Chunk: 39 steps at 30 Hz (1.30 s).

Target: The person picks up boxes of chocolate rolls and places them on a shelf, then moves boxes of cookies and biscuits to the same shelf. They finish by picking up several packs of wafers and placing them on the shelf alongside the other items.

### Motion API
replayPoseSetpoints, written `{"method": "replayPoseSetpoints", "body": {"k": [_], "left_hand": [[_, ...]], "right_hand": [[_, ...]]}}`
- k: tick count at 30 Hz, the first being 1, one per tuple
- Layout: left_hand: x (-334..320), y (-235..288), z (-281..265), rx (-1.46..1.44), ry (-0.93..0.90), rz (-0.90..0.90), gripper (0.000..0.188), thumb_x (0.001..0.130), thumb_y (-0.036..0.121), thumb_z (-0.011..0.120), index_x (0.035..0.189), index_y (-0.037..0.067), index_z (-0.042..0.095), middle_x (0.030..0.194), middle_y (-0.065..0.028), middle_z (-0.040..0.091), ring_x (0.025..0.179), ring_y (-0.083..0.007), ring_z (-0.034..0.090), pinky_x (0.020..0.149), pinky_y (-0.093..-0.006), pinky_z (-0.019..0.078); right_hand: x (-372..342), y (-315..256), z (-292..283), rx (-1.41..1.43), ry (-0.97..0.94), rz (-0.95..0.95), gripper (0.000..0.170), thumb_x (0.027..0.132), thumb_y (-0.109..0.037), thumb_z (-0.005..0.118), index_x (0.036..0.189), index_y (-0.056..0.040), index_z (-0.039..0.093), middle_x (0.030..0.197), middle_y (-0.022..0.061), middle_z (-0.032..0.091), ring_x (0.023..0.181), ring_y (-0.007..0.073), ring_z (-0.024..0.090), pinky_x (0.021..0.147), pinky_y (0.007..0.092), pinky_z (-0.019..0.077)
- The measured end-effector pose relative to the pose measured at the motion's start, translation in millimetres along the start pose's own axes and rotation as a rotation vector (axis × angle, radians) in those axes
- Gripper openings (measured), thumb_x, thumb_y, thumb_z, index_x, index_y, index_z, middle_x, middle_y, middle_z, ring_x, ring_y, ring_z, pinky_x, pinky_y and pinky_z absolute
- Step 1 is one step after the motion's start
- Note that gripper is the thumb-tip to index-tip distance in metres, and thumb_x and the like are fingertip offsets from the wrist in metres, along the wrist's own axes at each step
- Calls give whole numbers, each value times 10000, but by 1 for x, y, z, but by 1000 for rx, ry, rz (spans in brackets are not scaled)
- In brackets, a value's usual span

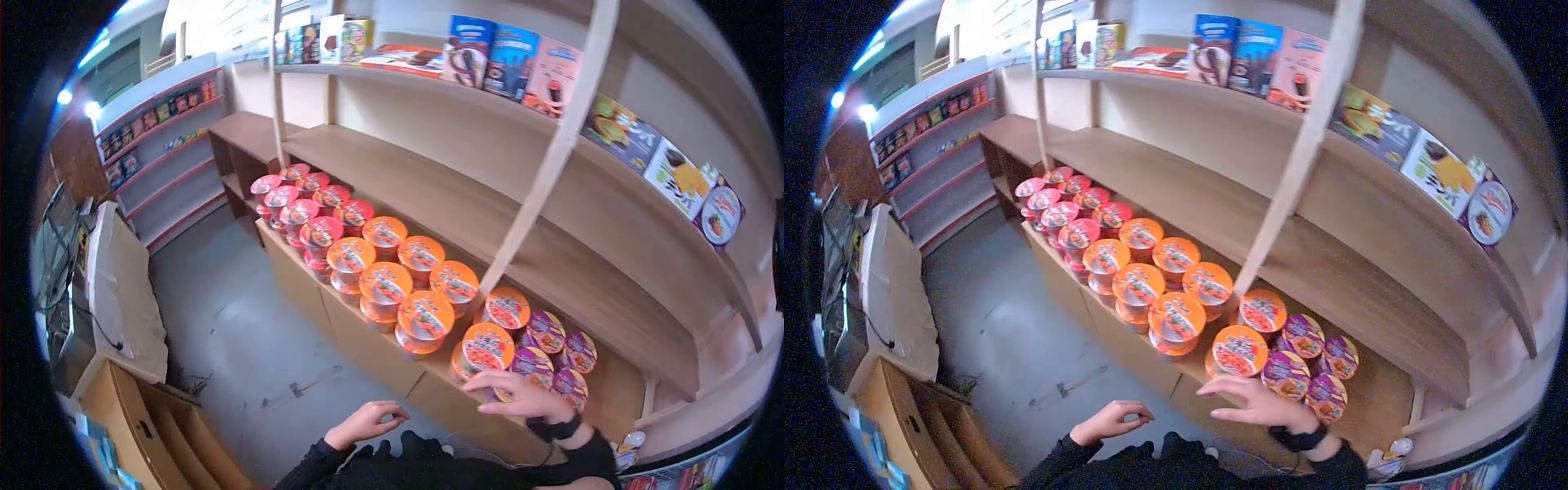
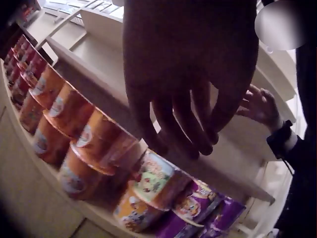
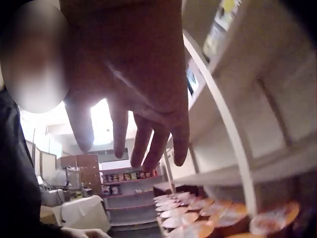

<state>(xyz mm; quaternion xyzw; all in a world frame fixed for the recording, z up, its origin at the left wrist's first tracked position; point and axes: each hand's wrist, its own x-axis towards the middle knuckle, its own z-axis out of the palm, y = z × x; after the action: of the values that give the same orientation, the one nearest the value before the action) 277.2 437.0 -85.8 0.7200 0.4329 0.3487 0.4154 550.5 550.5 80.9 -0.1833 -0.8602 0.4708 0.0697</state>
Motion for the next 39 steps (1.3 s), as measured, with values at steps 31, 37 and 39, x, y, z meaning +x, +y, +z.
{"method": "replayPoseSetpoints", "body": {"k": [31,37,39], "left_hand": [[-65,-145,-308,267,269,-434,219,863,223,539,997,59,596,971,-145,608,891,-320,603,779,-395,478],[-54,-182,-368,158,371,-359,297,887,257,557,1077,30,546,999,-195,593,939,-351,579,814,-406,468],[-52,-198,-386,102,270,-434,237,864,193,546,1038,35,576,994,-138,605,929,-297,584,809,-375,467]], "right_hand": [[490,39,130,871,-124,-131,272,883,-48,515,1152,-10,531,988,70,600,974,137,558,900,298,429],[544,46,126,826,-115,-36,270,886,-46,531,1155,-18,537,976,59,606,923,140,579,866,290,455],[563,55,128,800,-95,-20,269,884,-44,534,1152,-18,537,965,62,607,910,147,585,866,290,457]]}}
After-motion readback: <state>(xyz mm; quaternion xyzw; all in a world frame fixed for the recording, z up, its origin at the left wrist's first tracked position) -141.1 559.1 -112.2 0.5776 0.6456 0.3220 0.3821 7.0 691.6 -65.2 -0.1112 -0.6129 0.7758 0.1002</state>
